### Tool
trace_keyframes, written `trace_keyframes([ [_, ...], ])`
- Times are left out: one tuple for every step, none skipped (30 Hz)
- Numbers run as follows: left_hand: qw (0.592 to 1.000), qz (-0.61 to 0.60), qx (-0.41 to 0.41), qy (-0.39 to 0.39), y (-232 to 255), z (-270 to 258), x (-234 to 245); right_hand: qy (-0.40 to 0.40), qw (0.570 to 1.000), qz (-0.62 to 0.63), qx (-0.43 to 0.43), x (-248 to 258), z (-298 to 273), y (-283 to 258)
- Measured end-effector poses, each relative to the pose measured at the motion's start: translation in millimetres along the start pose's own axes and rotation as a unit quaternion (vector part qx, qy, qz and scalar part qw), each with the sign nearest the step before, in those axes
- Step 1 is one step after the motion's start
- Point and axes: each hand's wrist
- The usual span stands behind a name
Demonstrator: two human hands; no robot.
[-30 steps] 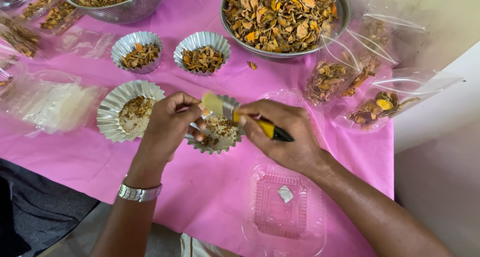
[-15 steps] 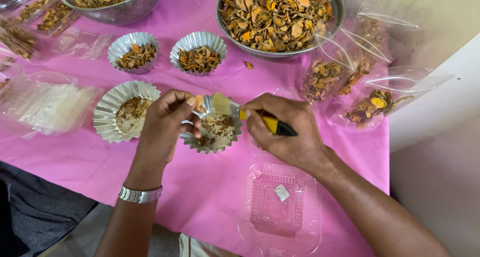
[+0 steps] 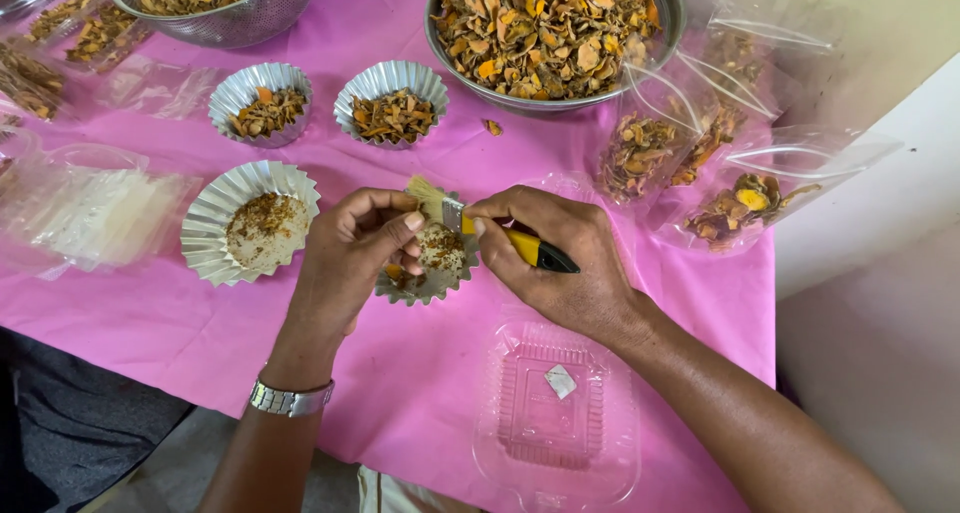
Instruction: Sorting and cleaning dried tea leaves or herbs using a brush and hands on a table.
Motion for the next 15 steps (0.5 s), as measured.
trace_keyframes([
  [1.000,0.004,-0.006,-0.004,-0.5,-0.3,1.2,-0.001,1.000,-0.003,0.001,-0.8,-0.1,-0.4],
  [1.000,0.003,-0.006,-0.003,0.5,1.5,2.3,-0.002,1.000,-0.003,0.002,-0.1,-3.9,3.4],
  [1.000,-0.018,0.005,0.001,1.5,3.3,3.5,0.007,1.000,-0.003,-0.002,0.6,-7.7,7.2],
  [0.999,-0.039,0.016,0.005,2.3,5.3,4.2,0.015,1.000,-0.004,-0.006,1.7,-11.5,11.1],
  [0.999,-0.040,0.016,0.005,1.1,5.9,5.8,0.014,1.000,-0.005,-0.006,2.3,-9.3,4.9],
  [0.997,-0.071,0.034,0.012,0.2,6.4,7.7,0.024,1.000,-0.003,0.005,2.5,-7.0,-1.4],
  [0.993,-0.102,0.053,0.019,-0.9,6.8,9.5,0.033,0.999,-0.001,0.016,2.8,-4.7,-7.6],
  [0.993,-0.102,0.053,0.019,-2.7,7.0,10.6,0.033,0.999,-0.001,0.016,-1.0,-7.5,-2.5],
  [0.992,-0.113,0.058,0.021,-4.6,7.2,11.4,-0.001,1.000,0.023,0.016,-4.7,-10.3,2.8],
  [0.990,-0.124,0.063,0.021,-6.5,7.6,12.1,-0.035,0.998,0.046,0.015,-8.2,-13.2,8.1],
  [0.990,-0.124,0.064,0.021,-10.3,9.3,14.3,-0.035,0.998,0.046,0.015,-7.1,-13.2,12.0],
  [0.990,-0.125,0.065,0.024,-14.3,10.4,16.6,-0.029,0.999,0.038,0.017,-6.2,-13.7,15.8],
  [0.990,-0.126,0.066,0.027,-18.2,11.4,19.0,-0.024,0.999,0.030,0.019,-5.3,-14.1,19.5],
  [0.989,-0.126,0.065,0.027,-19.2,11.5,19.5,-0.025,0.999,0.030,0.020,-2.6,-9.1,11.6],
  [0.989,-0.130,0.061,0.019,-20.1,11.7,19.9,-0.020,0.999,0.033,0.022,0.3,-4.1,3.8],
])
Point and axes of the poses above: each hand's wrist, its own z-axis towards the middle knuckle, its own x-axis out of the back of the hand, y = z × x, and after that the axes turned 2 degrees about y, right-handed
